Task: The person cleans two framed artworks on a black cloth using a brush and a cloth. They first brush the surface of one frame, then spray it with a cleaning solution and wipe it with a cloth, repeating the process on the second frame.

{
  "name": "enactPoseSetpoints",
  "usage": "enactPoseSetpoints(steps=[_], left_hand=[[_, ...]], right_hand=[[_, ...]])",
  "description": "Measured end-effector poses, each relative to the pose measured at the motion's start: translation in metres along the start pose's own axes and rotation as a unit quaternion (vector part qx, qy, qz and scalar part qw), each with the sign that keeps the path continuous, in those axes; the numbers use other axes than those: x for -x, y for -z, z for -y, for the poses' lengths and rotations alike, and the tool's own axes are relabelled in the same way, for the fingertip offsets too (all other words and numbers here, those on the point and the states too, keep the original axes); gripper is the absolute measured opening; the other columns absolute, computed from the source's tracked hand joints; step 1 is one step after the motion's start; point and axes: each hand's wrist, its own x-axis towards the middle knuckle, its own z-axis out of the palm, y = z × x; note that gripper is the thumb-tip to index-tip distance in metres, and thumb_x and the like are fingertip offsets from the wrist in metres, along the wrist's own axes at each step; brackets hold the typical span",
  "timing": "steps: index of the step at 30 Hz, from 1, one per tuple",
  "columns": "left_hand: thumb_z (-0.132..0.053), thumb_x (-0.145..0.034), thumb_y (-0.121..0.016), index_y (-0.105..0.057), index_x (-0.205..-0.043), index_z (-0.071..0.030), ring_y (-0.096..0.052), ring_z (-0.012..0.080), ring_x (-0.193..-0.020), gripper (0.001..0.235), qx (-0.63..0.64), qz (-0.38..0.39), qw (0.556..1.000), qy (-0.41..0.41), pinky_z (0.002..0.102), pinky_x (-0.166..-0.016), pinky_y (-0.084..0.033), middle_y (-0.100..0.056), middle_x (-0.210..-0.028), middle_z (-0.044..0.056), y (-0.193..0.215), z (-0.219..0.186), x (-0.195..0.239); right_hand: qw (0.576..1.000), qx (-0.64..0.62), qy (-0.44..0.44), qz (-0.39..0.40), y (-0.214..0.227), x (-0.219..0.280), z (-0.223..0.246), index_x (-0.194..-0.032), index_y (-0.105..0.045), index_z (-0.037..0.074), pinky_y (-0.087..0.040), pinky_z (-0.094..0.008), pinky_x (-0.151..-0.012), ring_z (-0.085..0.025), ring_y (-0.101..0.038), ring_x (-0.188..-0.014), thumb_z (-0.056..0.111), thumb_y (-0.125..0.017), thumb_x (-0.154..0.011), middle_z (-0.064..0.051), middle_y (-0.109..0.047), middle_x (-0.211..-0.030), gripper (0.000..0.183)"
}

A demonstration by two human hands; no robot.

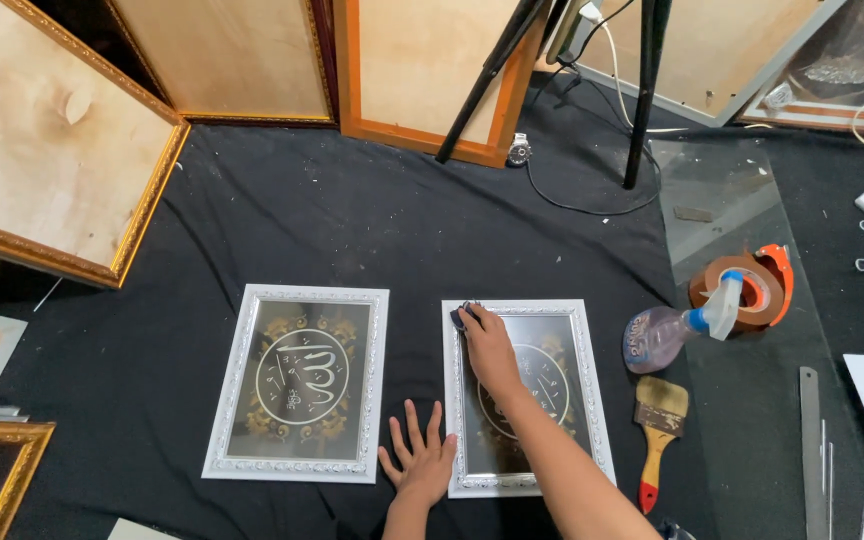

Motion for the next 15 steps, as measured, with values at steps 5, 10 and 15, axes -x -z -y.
enactPoseSetpoints(steps=[5, 10, 15], left_hand=[[-0.058, -0.109, -0.014, 0.017, -0.163, -0.053, 0.035, 0.0239, -0.157, 0.062, 0.006, 0.003, 1.000, -0.016, 0.056, -0.124, 0.014, 0.042, -0.168, -0.012, 0.002, 0.002, -0.002], [-0.059, -0.108, -0.014, 0.016, -0.163, -0.053, 0.034, 0.0235, -0.157, 0.063, 0.005, -0.007, 1.000, -0.021, 0.056, -0.125, 0.014, 0.041, -0.169, -0.011, -0.001, 0.004, 0.004], [-0.062, -0.106, -0.013, 0.013, -0.163, -0.052, 0.035, 0.0214, -0.157, 0.064, 0.027, -0.011, 0.999, -0.016, 0.055, -0.125, 0.016, 0.041, -0.168, -0.013, 0.003, 0.001, 0.010]], right_hand=[[0.988, 0.029, 0.048, 0.143, 0.031, 0.064, 0.004, -0.144, -0.056, 0.007, -0.050, -0.051, -0.097, -0.042, -0.055, -0.121, 0.009, -0.059, -0.098, -0.019, -0.056, -0.143, 0.047], [0.959, -0.008, 0.188, 0.213, 0.090, 0.158, 0.030, -0.147, -0.053, 0.004, -0.047, -0.052, -0.099, -0.039, -0.054, -0.119, 0.003, -0.063, -0.093, -0.020, -0.053, -0.141, 0.055], [0.920, 0.015, 0.287, 0.267, 0.091, 0.148, 0.005, -0.150, -0.048, 0.005, -0.044, -0.048, -0.100, -0.034, -0.052, -0.123, 0.003, -0.063, -0.095, -0.017, -0.054, -0.139, 0.057]])
